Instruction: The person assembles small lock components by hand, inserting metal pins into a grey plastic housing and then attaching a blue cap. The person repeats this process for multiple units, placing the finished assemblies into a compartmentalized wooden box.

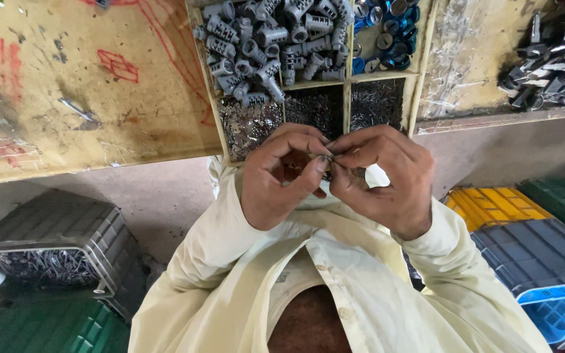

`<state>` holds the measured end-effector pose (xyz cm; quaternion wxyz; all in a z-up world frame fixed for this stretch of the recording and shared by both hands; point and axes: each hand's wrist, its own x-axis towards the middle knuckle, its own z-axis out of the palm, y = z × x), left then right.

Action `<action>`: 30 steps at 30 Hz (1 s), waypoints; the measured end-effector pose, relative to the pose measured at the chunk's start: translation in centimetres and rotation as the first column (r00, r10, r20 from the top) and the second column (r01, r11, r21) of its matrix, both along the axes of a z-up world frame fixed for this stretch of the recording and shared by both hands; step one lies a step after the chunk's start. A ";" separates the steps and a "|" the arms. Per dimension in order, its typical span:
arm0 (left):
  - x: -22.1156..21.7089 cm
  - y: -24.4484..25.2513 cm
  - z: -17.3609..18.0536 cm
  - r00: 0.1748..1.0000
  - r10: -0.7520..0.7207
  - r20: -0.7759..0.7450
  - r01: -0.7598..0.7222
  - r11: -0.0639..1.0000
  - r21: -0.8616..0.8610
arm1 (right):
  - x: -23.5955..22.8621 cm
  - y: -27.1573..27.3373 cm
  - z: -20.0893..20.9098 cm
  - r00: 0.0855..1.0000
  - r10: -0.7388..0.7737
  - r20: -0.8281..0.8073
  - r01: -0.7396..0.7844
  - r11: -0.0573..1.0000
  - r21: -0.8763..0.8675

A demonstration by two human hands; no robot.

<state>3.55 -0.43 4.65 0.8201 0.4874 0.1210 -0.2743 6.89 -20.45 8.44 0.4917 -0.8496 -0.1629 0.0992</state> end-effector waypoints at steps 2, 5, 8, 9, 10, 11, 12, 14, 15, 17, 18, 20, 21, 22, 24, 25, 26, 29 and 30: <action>-0.1 0.1 0.2 0.991 0.000 0.133 -0.014 0.994 0.107 | 0.2 0.1 -0.1 0.998 -0.006 -0.062 0.008 0.999 0.041; -0.3 0.5 0.6 0.950 -0.045 0.308 -0.047 0.957 0.285 | 0.3 -0.1 -0.3 0.988 0.034 -0.154 -0.018 0.994 0.104; -0.4 0.9 0.6 0.957 -0.040 0.286 -0.051 0.952 0.303 | 0.2 -0.2 -0.5 0.998 0.066 0.022 -0.067 0.997 0.046; -0.4 1.0 0.6 0.968 -0.022 0.248 -0.050 0.958 0.283 | 0.2 -0.2 -0.5 0.987 0.100 0.125 -0.101 0.995 0.000; -0.3 1.3 0.5 0.992 -0.017 0.123 0.001 0.992 0.129 | 0.2 -0.1 -0.5 0.965 0.138 0.225 -0.130 0.990 -0.049; -0.1 1.8 0.2 0.999 -0.033 -0.001 0.033 0.999 -0.034 | 0.3 0.0 -0.5 0.930 0.178 0.322 -0.153 0.983 -0.101; 0.1 2.2 -0.1 0.990 -0.069 -0.120 0.044 0.979 -0.200 | 0.4 0.1 -0.4 0.926 0.192 0.325 -0.166 0.980 -0.105; 0.2 2.9 -0.3 0.986 -0.101 -0.134 0.069 0.972 -0.225 | 0.7 0.3 -0.2 0.920 0.214 0.328 -0.187 0.976 -0.112; 0.2 3.3 -0.4 0.983 -0.118 -0.140 0.083 0.968 -0.237 | 0.9 0.4 0.0 0.893 0.261 0.367 -0.223 0.964 -0.143; 0.2 3.7 -0.5 0.990 -0.118 -0.079 0.102 0.978 -0.183 | 1.5 0.4 0.4 0.826 0.352 0.441 -0.287 0.935 -0.210; 0.1 3.8 -0.5 0.992 -0.119 -0.047 0.110 0.982 -0.157 | 1.8 0.4 0.6 0.810 0.374 0.452 -0.274 0.923 -0.271; -0.4 3.4 -0.3 0.990 -0.041 0.136 0.023 0.991 0.129 | 1.9 0.6 0.8 0.778 0.420 0.467 -0.247 0.888 -0.388; -0.5 3.3 -0.2 0.972 -0.021 0.233 -0.042 0.964 0.262 | 2.1 0.8 0.7 0.785 0.413 0.461 -0.260 0.896 -0.360; -0.5 3.3 -0.2 0.976 -0.038 0.217 -0.030 0.953 0.301 | 2.2 1.0 0.5 0.792 0.407 0.455 -0.274 0.903 -0.332; -0.5 3.6 -0.3 0.982 -0.065 0.176 -0.006 0.926 0.376 | 2.2 1.4 0.1 0.881 0.347 0.322 -0.298 0.935 -0.194; -0.4 4.0 -0.4 0.992 -0.075 0.099 0.054 0.979 0.194 | 2.2 1.6 -0.1 0.937 0.298 0.184 -0.286 0.954 -0.086; -0.1 4.6 -0.6 0.995 -0.099 0.025 0.099 0.995 0.001 | 2.4 1.6 -0.3 0.966 0.254 0.035 -0.255 0.967 0.019; 0.0 4.6 -0.7 0.995 -0.084 -0.060 0.072 0.980 -0.186 | 4.2 1.2 -0.9 0.895 0.370 -0.250 -0.312 0.918 0.245; -0.1 4.4 -0.7 0.996 -0.057 -0.069 0.044 0.982 -0.182 | 4.7 1.2 -1.2 0.962 0.250 -0.109 -0.247 0.968 0.040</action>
